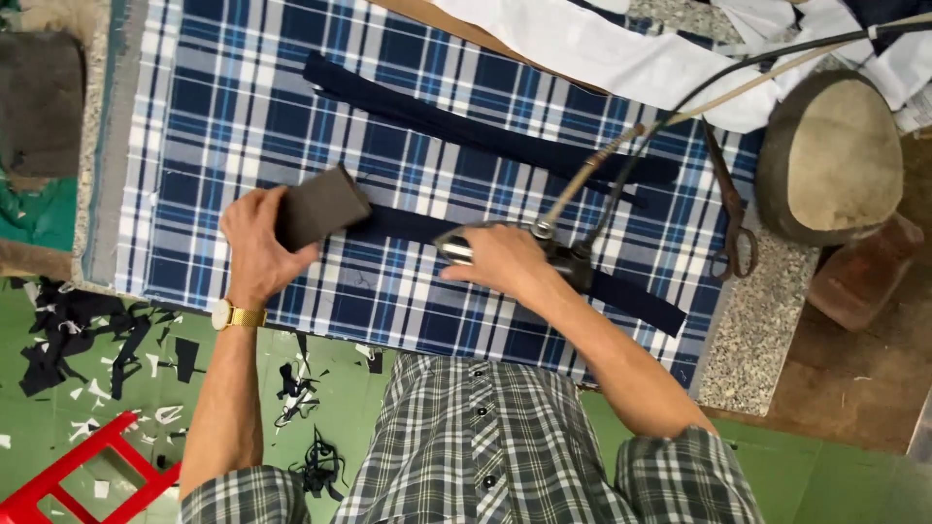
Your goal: The person irons a dark blue fabric strip on a plaid ironing board using a steam iron and a wooden pressing block. They repeatedly press and smooth the strip, then fold and align it before ironing again.
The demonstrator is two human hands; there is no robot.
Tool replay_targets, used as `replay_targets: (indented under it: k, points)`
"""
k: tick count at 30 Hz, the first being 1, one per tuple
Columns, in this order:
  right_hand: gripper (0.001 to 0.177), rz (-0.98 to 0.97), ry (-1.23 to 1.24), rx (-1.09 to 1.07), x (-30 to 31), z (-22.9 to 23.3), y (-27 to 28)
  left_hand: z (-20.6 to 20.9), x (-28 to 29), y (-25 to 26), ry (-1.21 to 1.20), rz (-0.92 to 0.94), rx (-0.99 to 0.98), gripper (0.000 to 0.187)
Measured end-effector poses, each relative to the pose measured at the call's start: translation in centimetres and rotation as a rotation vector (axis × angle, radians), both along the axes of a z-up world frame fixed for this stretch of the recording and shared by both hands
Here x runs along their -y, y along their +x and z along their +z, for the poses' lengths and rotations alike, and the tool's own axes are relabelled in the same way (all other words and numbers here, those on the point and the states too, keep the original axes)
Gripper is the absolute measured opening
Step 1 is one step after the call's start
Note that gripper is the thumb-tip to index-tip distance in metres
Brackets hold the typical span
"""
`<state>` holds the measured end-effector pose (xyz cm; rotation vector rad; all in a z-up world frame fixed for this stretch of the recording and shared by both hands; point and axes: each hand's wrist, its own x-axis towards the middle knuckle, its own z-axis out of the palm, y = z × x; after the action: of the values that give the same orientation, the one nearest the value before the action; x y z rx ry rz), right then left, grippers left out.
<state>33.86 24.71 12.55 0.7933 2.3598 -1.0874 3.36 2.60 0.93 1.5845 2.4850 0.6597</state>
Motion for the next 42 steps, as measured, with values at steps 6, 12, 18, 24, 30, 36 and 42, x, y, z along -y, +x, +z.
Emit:
replay_targets:
  k: [6,12,18,24,30,36,42]
  points:
    - [0.069,-0.119,0.040,0.159,-1.6,1.7,9.0,-2.8,-2.8,2.5,-0.214,-0.215,-0.129,0.098]
    - [0.059,-0.303,0.057,0.259,-2.3,1.2,16.9,-1.3,-6.1,7.7,-0.330,-0.329,-0.143,0.098]
    - [0.051,-0.467,0.023,0.299,-2.7,2.4,22.4,0.4,-10.7,17.6,-0.272,-0.517,-0.085,0.098]
    - [0.049,-0.589,0.017,0.358,-2.8,1.0,27.4,-1.1,-14.1,26.6,-0.253,-0.668,-0.021,0.100]
    - [0.053,-0.609,0.030,0.379,-2.7,1.3,30.0,-1.0,-15.4,30.1,-0.245,-0.728,-0.101,0.097]
    - [0.049,-0.635,-0.017,0.333,-2.9,2.4,29.6,-0.6,-15.3,29.9,-0.264,-0.732,-0.131,0.098]
    - [0.057,-0.494,0.014,0.269,-2.7,1.5,28.3,-0.9,-14.8,27.7,-0.241,-0.700,-0.098,0.103]
